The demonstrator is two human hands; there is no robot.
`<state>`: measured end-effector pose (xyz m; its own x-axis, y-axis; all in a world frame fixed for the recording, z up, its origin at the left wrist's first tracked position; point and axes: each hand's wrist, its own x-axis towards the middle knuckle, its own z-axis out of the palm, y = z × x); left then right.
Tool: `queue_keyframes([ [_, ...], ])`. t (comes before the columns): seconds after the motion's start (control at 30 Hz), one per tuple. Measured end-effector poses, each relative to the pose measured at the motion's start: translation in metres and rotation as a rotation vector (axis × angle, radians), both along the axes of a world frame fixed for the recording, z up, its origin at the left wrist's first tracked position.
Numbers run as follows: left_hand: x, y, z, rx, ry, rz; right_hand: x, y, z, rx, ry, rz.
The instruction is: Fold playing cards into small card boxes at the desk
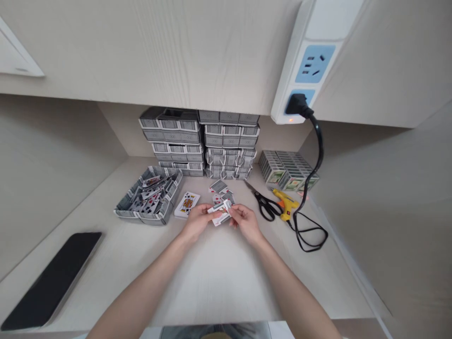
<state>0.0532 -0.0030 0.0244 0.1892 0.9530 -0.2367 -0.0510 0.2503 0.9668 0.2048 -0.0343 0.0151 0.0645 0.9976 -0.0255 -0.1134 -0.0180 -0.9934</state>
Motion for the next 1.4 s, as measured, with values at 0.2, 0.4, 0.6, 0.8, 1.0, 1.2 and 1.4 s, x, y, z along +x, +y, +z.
queue_keyframes([
  [0.2,-0.001,-0.003,0.005,-0.012,-0.028,-0.059,0.001,0.001,-0.001,0.048,0.034,-0.021],
  [0.4,0.004,-0.005,0.0,0.065,0.015,-0.063,0.006,0.005,-0.004,0.074,-0.039,0.009],
  [0.6,0.005,-0.003,-0.009,0.075,-0.011,0.007,0.004,0.004,-0.005,0.031,-0.081,-0.045],
  [0.8,0.002,-0.002,-0.007,0.099,0.066,0.073,0.004,0.005,-0.011,0.033,-0.079,-0.025],
  [1.0,0.0,-0.001,-0.002,0.104,0.087,-0.044,0.005,0.004,-0.009,0.035,-0.053,-0.045],
  [1.2,0.001,-0.004,-0.004,0.14,0.12,-0.148,0.006,0.001,-0.003,0.122,-0.153,0.027],
  [1.4,0.008,-0.006,-0.01,0.14,0.04,-0.088,0.007,0.004,-0.01,0.129,-0.313,-0.037],
])
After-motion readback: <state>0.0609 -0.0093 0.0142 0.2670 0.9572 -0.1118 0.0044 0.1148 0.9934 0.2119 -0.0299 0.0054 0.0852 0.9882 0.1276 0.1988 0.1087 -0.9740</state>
